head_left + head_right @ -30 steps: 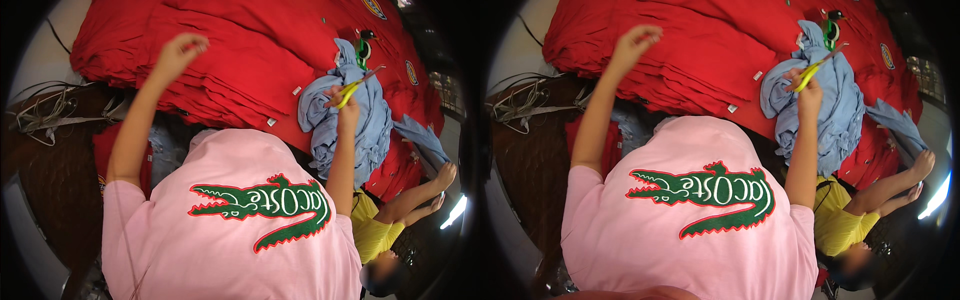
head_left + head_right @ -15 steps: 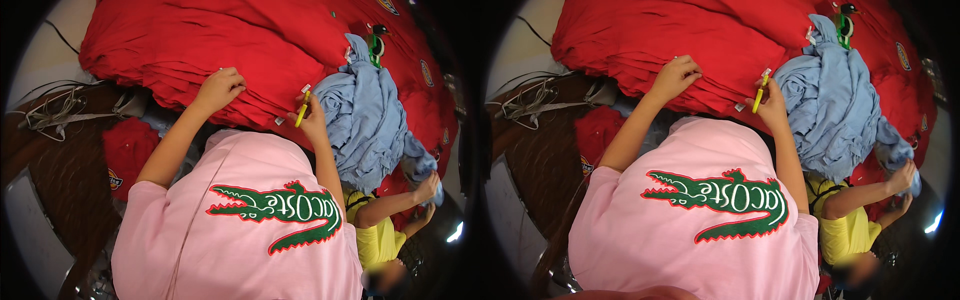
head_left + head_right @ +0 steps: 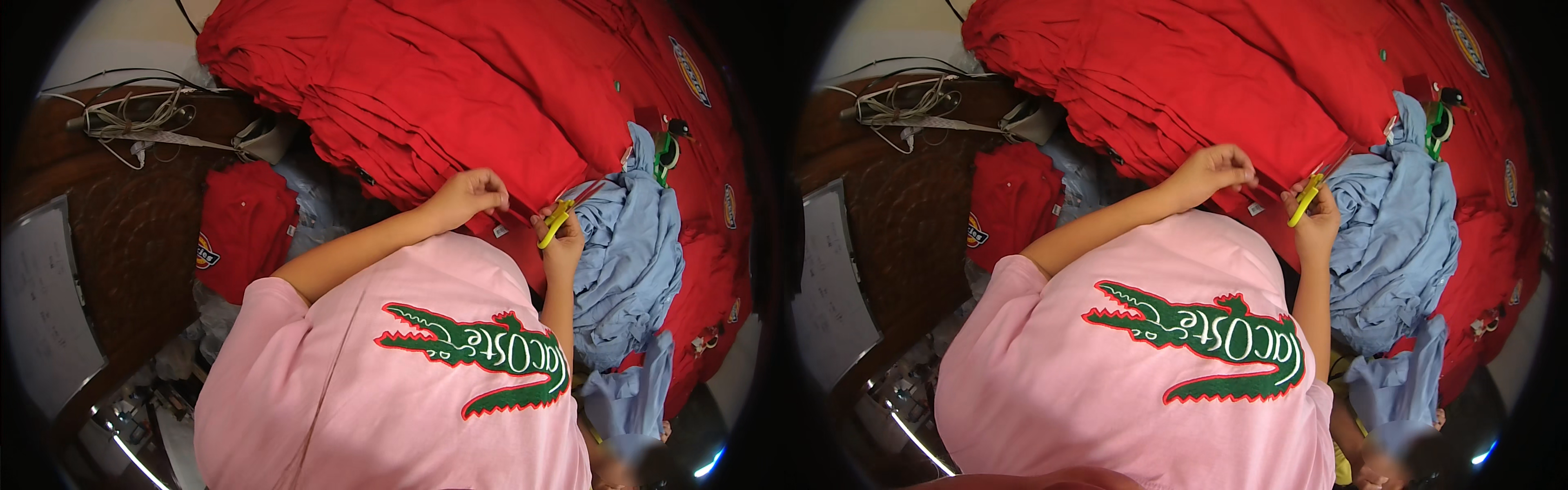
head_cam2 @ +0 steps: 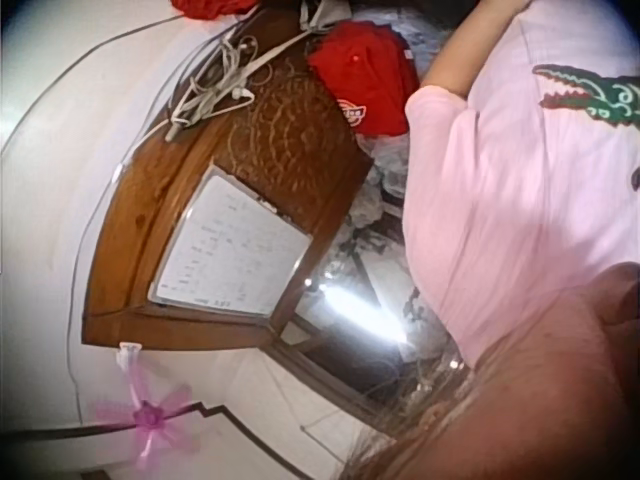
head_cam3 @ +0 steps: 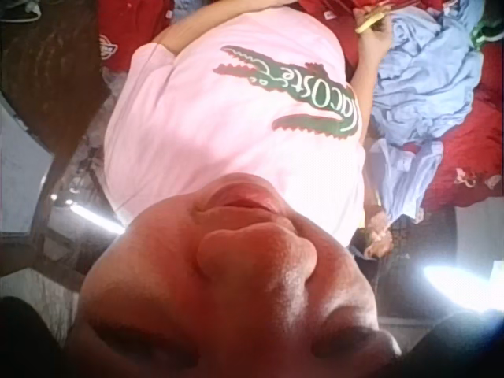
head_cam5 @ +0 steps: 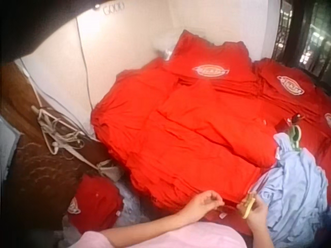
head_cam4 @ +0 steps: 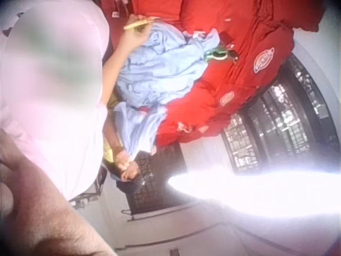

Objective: The person trims threads from red t-shirts using shears and organizes them into stacks before moving on to blue t-shirts.

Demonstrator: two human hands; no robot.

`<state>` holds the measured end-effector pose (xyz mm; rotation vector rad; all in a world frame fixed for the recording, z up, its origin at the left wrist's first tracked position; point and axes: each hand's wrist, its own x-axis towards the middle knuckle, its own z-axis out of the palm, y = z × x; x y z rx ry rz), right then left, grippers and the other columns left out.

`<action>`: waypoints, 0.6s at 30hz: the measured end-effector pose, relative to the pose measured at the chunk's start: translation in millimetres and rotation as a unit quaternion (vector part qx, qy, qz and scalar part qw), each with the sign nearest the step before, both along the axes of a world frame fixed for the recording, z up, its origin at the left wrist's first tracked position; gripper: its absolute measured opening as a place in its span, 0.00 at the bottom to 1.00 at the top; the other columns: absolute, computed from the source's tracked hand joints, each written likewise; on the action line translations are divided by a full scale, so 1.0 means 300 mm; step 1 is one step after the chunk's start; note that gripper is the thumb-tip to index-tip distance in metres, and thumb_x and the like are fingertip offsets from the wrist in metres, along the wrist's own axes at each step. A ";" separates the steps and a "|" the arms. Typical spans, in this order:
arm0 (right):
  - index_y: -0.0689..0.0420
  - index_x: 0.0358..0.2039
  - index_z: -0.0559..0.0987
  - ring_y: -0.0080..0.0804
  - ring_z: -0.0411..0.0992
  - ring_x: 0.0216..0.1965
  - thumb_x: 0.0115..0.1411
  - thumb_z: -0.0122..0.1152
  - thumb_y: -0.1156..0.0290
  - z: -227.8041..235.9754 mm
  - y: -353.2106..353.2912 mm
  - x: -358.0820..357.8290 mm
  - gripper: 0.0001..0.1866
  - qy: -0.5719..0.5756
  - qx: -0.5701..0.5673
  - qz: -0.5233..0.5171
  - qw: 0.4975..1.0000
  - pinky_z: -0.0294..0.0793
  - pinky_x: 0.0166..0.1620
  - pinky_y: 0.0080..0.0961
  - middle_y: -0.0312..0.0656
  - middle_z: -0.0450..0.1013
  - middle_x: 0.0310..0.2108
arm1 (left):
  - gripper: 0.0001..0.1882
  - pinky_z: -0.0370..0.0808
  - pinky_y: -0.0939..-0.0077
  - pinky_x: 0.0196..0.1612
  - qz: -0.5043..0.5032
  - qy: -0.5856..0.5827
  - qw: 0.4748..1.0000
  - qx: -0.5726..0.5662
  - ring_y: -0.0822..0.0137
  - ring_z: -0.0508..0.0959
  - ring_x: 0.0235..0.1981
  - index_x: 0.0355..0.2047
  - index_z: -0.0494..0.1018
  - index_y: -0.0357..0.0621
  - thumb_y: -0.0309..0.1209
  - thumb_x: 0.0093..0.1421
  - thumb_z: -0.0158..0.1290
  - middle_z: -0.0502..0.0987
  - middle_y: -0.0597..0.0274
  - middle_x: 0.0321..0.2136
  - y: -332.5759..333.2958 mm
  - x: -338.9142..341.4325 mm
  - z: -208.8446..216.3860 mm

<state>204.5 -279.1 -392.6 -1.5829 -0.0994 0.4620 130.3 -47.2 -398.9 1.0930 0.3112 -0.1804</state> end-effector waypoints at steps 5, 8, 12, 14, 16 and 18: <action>0.61 0.45 0.79 0.17 0.75 0.36 0.58 0.71 0.84 0.070 0.005 -0.001 0.15 -0.002 -0.082 0.042 0.996 0.77 0.42 0.17 0.32 0.78 0.36 | 0.09 0.70 0.87 0.37 0.159 -0.001 0.985 0.068 0.84 0.73 0.33 0.46 0.78 0.41 0.22 0.66 0.61 0.76 0.73 0.33 0.040 0.081 0.014; 0.65 0.48 0.80 0.17 0.75 0.32 0.61 0.69 0.82 0.107 0.023 0.017 0.15 0.075 -0.190 0.103 0.973 0.76 0.39 0.16 0.33 0.80 0.34 | 0.11 0.63 0.88 0.28 0.181 -0.044 0.940 0.285 0.87 0.65 0.26 0.45 0.78 0.43 0.19 0.63 0.63 0.72 0.78 0.29 0.108 0.123 -0.027; 0.69 0.48 0.82 0.18 0.78 0.33 0.65 0.67 0.78 0.058 0.024 0.032 0.12 0.036 -0.137 0.096 0.985 0.75 0.39 0.17 0.38 0.84 0.35 | 0.11 0.67 0.89 0.32 0.268 -0.111 0.932 0.218 0.82 0.66 0.27 0.45 0.81 0.40 0.17 0.62 0.63 0.68 0.77 0.27 0.192 0.196 -0.113; 0.66 0.44 0.83 0.19 0.77 0.31 0.61 0.70 0.74 0.080 0.049 0.043 0.12 -0.031 -0.197 0.101 0.975 0.73 0.36 0.20 0.38 0.83 0.32 | 0.15 0.71 0.88 0.38 0.242 -0.097 0.929 0.264 0.80 0.68 0.31 0.49 0.81 0.39 0.16 0.62 0.62 0.68 0.74 0.31 0.195 0.194 -0.102; 0.64 0.43 0.83 0.18 0.74 0.30 0.59 0.74 0.71 0.099 0.060 0.072 0.14 -0.105 -0.299 0.148 0.937 0.71 0.33 0.23 0.37 0.82 0.31 | 0.19 0.73 0.88 0.39 0.233 -0.097 0.924 0.288 0.79 0.70 0.33 0.53 0.81 0.39 0.16 0.61 0.62 0.69 0.71 0.34 0.185 0.192 -0.063; 0.62 0.37 0.83 0.25 0.71 0.25 0.53 0.80 0.63 0.092 0.079 0.086 0.18 -0.196 -0.342 0.143 0.908 0.68 0.30 0.28 0.41 0.75 0.23 | 0.23 0.73 0.88 0.36 0.237 -0.118 0.921 0.286 0.80 0.71 0.32 0.55 0.81 0.40 0.15 0.59 0.63 0.71 0.69 0.38 0.179 0.197 -0.047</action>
